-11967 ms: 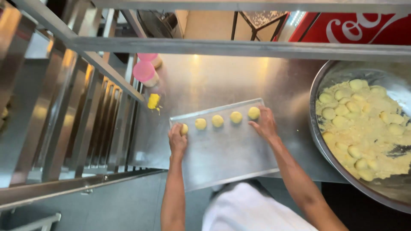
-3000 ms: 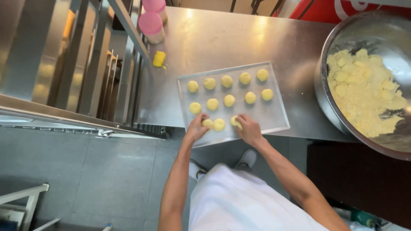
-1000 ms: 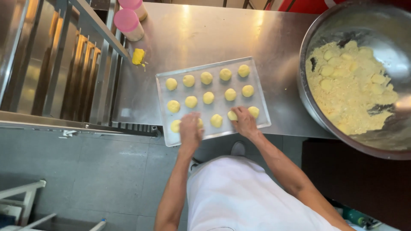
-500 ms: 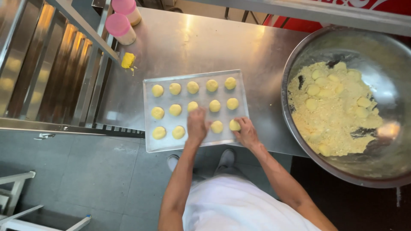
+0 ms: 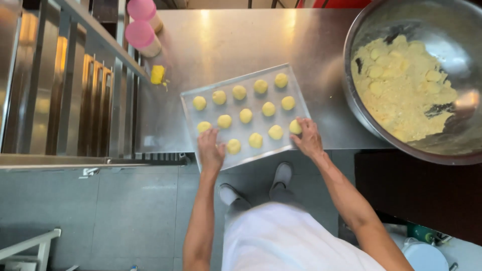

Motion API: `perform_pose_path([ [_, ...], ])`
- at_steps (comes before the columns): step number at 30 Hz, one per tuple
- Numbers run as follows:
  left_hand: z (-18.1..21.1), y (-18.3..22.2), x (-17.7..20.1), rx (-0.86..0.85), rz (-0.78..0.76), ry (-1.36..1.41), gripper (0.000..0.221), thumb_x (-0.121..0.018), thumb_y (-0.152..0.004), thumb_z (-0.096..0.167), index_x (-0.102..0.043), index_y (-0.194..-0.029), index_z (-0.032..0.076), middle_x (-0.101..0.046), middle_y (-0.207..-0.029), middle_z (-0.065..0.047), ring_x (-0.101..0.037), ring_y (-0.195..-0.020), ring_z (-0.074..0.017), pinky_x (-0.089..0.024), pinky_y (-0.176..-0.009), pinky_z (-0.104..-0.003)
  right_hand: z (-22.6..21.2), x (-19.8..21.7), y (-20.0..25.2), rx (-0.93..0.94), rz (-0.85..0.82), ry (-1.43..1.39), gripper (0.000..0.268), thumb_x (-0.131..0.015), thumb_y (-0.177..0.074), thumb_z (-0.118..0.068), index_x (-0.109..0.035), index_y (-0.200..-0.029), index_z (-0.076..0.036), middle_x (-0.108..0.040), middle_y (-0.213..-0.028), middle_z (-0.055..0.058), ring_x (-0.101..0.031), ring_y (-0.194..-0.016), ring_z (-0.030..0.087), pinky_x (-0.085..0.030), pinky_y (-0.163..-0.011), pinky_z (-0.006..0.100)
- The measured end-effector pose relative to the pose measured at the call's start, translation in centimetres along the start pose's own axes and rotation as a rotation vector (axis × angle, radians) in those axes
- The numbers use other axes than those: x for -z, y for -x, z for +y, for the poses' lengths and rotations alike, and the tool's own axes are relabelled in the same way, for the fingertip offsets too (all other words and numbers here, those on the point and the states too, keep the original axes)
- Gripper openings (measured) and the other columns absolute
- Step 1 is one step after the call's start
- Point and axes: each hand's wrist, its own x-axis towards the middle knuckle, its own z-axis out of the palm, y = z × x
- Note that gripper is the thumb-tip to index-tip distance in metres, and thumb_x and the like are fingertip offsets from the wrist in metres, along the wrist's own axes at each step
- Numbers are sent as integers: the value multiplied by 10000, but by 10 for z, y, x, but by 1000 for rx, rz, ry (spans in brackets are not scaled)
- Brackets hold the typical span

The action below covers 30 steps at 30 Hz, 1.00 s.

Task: The person is taking pre-portioned dough balls from a large bowl, arranging them on a metal baking sheet, and flattening them into discs using their hands.

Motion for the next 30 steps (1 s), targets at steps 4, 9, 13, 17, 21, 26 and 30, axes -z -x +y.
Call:
perform_pose_path([
  [4, -27, 33, 11, 160, -77, 53, 573, -709, -557, 29, -517, -1088, 124, -538, -1044, -75, -465, -1016, -274, -355, -899, -371, 7, -12, -4, -36, 38, 4, 464, -689, -672, -160, -497, -1072, -25, -468, -962, 135, -506, -925, 317, -458, -775, 370],
  [9, -32, 47, -6, 300, -68, 65, 454, -711, -608, 147, -548, -1030, 179, -538, -1024, 2, -498, -967, -212, -431, -830, -326, 13, -15, -1, -43, 35, 53, 489, -684, -682, -270, -492, -1086, -74, -465, -984, 90, -505, -938, 270, -460, -753, 342],
  [13, 10, 59, 12, 138, -102, -186, 617, -727, -595, 252, -471, -1123, 61, -464, -1141, -139, -409, -1086, -313, -347, -919, -399, -7, 1, 24, 155, 107, 177, 627, -701, -646, -219, -425, -1168, -9, -414, -1145, 215, -424, -1072, 362, -361, -871, 441],
  [17, 21, 60, -5, -17, -119, -373, 736, -625, -686, 405, -376, -1193, -67, -358, -1241, -266, -285, -1201, -387, -209, -1004, -459, -9, -7, 16, 365, 90, 230, 592, -615, -737, -184, -364, -1201, 88, -347, -1244, 286, -313, -1170, 409, -241, -974, 454],
  [21, 24, 56, -11, -28, -99, -444, 733, -511, -747, 472, -343, -1218, -65, -337, -1258, -262, -279, -1208, -381, -191, -1016, -453, 13, -29, 13, 436, 63, 319, 610, -528, -780, -273, -311, -1236, 70, -271, -1301, 269, -236, -1218, 397, -188, -1006, 445],
  [26, 28, 48, -6, -3, -75, -450, 703, -439, -781, 496, -346, -1227, -39, -311, -1284, -244, -272, -1208, -383, -206, -1012, -452, 19, -34, 4, 431, 33, 264, 630, -419, -826, -363, -267, -1266, 62, -232, -1326, 256, -192, -1233, 398, -143, -1016, 449],
  [30, 21, 42, -12, 9, -48, -453, 692, -414, -793, 494, -338, -1243, -27, -300, -1299, -231, -256, -1218, -383, -199, -1009, -459, 22, -40, -4, 445, 23, 273, 650, -397, -826, -388, -247, -1275, 57, -215, -1333, 258, -168, -1237, 409, -134, -1014, 462],
])
